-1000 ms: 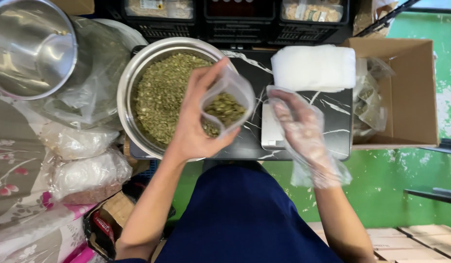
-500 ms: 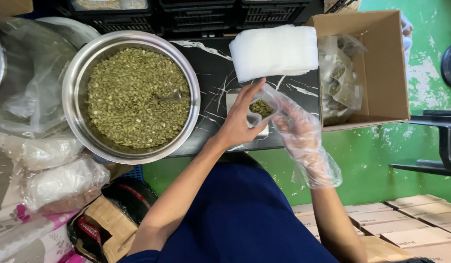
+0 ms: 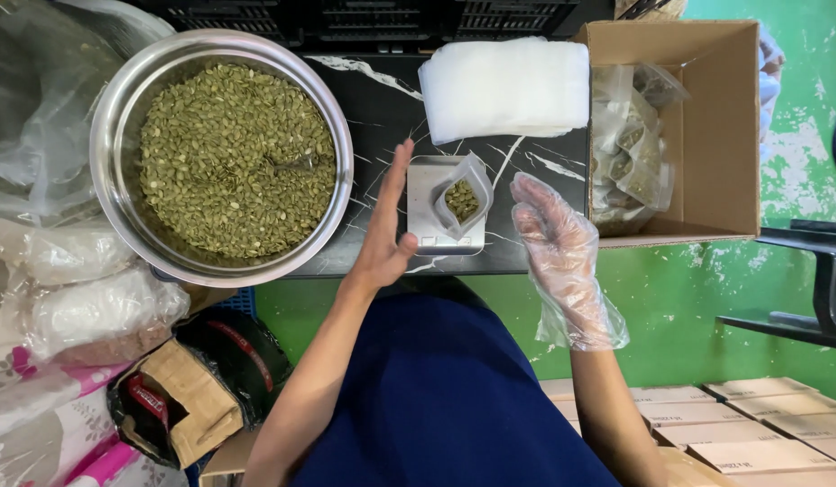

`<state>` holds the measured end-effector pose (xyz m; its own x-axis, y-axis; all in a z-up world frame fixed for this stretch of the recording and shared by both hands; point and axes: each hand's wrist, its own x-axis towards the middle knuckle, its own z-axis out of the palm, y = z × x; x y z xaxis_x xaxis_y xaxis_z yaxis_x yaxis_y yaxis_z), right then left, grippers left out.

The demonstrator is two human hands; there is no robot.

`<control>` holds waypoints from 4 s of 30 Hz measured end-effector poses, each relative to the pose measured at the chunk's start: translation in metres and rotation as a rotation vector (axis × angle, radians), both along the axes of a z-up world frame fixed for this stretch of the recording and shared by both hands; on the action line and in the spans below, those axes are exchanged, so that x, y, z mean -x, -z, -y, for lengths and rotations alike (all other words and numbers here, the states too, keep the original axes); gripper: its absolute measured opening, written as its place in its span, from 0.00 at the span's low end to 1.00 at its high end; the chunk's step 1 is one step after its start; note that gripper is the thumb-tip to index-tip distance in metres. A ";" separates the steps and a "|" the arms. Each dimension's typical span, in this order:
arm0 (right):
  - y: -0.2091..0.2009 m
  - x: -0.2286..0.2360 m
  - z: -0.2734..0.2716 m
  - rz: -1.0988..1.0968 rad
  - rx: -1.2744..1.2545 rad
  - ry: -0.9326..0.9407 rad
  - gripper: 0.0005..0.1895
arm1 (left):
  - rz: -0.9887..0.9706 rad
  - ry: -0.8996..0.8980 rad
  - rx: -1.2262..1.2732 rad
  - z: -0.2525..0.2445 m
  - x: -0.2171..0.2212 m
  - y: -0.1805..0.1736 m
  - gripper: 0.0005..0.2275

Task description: The person scoops green seeds from a large metal bowl into small plastic bags using a spoon, weighs each bag on a digital scale, and places the filled bags into a cardboard box. The process is repeated multiple times throughout the clip.

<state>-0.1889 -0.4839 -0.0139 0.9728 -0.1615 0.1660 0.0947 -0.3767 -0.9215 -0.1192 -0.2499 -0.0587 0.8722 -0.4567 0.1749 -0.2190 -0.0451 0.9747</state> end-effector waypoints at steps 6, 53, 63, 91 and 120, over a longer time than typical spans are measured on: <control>-0.006 0.002 0.003 -0.050 -0.005 0.037 0.17 | -0.034 -0.059 0.097 -0.003 0.006 0.000 0.50; 0.064 -0.077 -0.092 -0.385 -0.071 0.025 0.24 | -0.176 -0.441 0.060 -0.014 0.024 -0.051 0.27; 0.125 -0.135 -0.242 -0.507 -0.827 -0.107 0.11 | 0.170 -0.808 -0.266 -0.173 0.014 -0.086 0.26; 0.042 -0.127 -0.229 0.114 -1.350 -0.715 0.14 | 0.693 -0.599 -0.789 -0.275 -0.058 -0.041 0.37; -0.001 -0.109 -0.223 0.104 -1.090 -0.357 0.15 | 0.650 -0.735 -0.805 -0.276 -0.066 0.007 0.34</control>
<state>-0.0802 -0.2608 -0.0130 0.9818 0.0132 0.1892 0.1302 0.6785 -0.7230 -0.0534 0.0265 -0.0655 0.8221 -0.0794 0.5638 -0.3173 -0.8861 0.3379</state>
